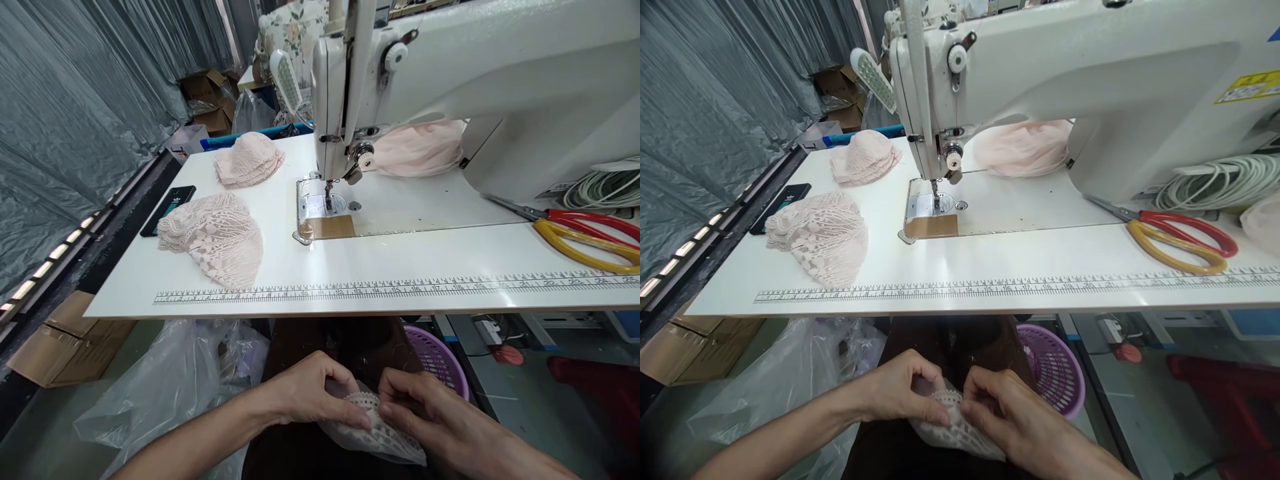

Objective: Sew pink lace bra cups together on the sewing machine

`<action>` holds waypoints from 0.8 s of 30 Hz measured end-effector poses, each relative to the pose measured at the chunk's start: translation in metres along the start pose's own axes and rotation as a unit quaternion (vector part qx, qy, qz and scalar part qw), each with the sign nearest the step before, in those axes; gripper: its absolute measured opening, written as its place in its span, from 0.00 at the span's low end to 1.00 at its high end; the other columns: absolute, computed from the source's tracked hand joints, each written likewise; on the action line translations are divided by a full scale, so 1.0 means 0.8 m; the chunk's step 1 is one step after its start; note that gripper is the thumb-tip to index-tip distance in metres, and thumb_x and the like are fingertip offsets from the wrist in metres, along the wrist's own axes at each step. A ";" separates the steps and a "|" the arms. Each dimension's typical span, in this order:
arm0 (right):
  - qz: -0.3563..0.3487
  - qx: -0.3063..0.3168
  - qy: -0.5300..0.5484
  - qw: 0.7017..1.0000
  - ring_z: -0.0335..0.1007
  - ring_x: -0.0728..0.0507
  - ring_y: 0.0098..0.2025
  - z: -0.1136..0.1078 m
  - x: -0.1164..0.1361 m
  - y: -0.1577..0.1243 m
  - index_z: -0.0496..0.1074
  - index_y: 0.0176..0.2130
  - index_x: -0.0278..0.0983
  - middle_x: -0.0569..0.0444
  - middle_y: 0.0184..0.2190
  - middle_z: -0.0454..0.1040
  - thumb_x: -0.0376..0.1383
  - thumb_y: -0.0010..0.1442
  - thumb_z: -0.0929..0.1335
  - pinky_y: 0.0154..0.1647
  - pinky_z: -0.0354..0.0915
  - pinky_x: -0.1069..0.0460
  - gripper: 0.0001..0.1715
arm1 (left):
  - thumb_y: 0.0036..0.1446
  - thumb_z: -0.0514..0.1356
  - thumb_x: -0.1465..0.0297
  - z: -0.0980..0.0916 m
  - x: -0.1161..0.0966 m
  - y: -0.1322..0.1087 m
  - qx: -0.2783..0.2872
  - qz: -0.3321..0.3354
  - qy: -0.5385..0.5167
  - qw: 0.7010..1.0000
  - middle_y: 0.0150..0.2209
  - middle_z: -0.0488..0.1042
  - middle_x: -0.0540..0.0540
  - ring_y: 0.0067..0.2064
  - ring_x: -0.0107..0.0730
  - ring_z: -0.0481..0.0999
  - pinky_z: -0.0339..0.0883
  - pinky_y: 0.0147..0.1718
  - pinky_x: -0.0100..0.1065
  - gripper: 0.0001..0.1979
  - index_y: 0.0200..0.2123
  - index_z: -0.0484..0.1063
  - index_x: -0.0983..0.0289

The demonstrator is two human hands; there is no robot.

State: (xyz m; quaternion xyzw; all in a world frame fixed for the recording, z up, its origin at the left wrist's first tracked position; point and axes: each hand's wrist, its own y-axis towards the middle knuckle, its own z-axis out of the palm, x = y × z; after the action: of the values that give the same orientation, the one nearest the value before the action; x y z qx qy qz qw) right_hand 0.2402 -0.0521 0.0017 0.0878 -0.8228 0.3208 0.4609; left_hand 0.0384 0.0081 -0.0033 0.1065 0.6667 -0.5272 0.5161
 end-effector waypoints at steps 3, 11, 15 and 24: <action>-0.004 0.016 0.036 0.999 0.53 0.51 0.25 0.000 -0.003 0.002 0.63 0.29 0.37 0.61 0.22 0.58 0.44 0.63 0.58 0.24 0.52 0.57 0.16 | 0.39 0.68 0.58 0.001 -0.005 -0.001 -0.005 -0.013 0.010 1.000 0.19 0.63 0.47 0.23 0.21 0.59 0.51 0.22 0.24 0.18 0.23 0.74 0.69; -0.019 0.039 0.137 0.990 0.51 0.51 0.25 -0.001 -0.005 0.010 0.66 0.29 0.36 0.60 0.22 0.57 0.47 0.59 0.62 0.23 0.51 0.58 0.18 | 0.40 0.67 0.61 -0.001 -0.008 -0.001 -0.011 -0.013 0.014 1.000 0.19 0.63 0.46 0.23 0.21 0.59 0.52 0.21 0.24 0.15 0.24 0.75 0.69; -0.014 0.022 0.142 0.990 0.49 0.52 0.23 0.000 -0.004 0.011 0.65 0.27 0.36 0.61 0.21 0.55 0.45 0.59 0.62 0.19 0.48 0.59 0.16 | 0.40 0.68 0.63 -0.007 -0.007 -0.003 0.000 0.006 0.023 1.000 0.20 0.63 0.46 0.24 0.21 0.59 0.52 0.22 0.24 0.13 0.24 0.75 0.69; 0.001 0.006 0.107 0.994 0.51 0.51 0.24 -0.002 0.004 0.016 0.65 0.26 0.36 0.60 0.21 0.57 0.46 0.58 0.62 0.22 0.49 0.58 0.17 | 0.36 0.69 0.60 -0.003 -0.014 0.000 -0.002 -0.018 -0.013 1.000 0.17 0.59 0.45 0.22 0.20 0.55 0.48 0.20 0.24 0.17 0.22 0.73 0.68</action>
State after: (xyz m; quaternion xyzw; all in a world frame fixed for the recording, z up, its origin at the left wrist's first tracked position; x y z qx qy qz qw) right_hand 0.2341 -0.0405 -0.0006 0.0548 -0.7671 0.3342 0.5449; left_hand 0.0421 0.0149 0.0053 0.0863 0.6626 -0.5363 0.5157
